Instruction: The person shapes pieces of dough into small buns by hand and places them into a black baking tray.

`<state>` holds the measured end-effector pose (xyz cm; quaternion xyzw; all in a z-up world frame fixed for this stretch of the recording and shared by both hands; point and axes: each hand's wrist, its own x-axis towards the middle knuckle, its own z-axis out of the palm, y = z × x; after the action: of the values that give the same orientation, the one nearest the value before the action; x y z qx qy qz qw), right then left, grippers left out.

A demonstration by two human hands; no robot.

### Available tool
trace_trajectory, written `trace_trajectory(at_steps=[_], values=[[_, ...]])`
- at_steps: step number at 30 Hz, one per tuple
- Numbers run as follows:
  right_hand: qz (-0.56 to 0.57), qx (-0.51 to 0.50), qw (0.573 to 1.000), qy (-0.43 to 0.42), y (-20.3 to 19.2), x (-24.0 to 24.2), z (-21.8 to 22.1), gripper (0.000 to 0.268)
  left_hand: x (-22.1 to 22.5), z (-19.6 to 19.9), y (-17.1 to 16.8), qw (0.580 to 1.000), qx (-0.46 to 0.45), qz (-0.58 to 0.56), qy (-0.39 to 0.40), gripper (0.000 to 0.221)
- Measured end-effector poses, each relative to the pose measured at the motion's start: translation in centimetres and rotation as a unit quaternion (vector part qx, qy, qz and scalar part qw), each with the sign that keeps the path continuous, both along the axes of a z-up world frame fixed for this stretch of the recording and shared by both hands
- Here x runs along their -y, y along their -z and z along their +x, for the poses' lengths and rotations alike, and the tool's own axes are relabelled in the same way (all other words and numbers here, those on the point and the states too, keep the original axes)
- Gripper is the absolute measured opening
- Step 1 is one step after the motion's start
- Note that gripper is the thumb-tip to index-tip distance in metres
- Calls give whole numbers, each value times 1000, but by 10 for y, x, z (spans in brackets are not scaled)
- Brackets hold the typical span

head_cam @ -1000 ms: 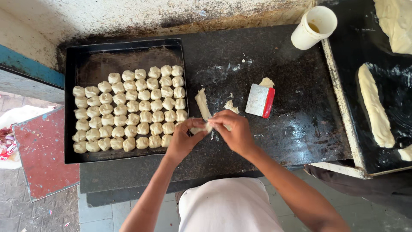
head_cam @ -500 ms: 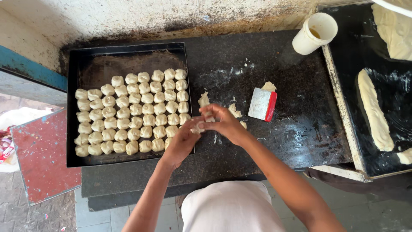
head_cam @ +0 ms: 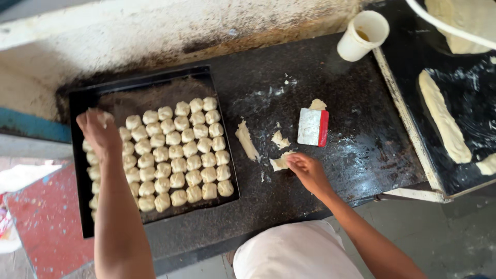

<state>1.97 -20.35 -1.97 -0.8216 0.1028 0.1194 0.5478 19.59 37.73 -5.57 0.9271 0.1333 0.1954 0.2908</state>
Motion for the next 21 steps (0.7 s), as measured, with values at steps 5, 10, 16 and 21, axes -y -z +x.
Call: trace_trajectory(at_steps=[5, 10, 16, 21], values=[[-104, 40, 992, 66, 12, 26, -1, 36, 39, 6, 13, 965, -200, 168, -11, 33], [-154, 29, 987, -45, 7, -5, 23, 29, 163, -31, -29, 989, -100, -111, 21, 89], [7, 102, 959, -265, -57, -42, 50, 27, 298, -149, -62, 853, -151, -284, 412, 48], [-188, 424, 798, -384, -100, -70, 42, 54, 314, -155, -92, 669, -164, -710, 145, 34]])
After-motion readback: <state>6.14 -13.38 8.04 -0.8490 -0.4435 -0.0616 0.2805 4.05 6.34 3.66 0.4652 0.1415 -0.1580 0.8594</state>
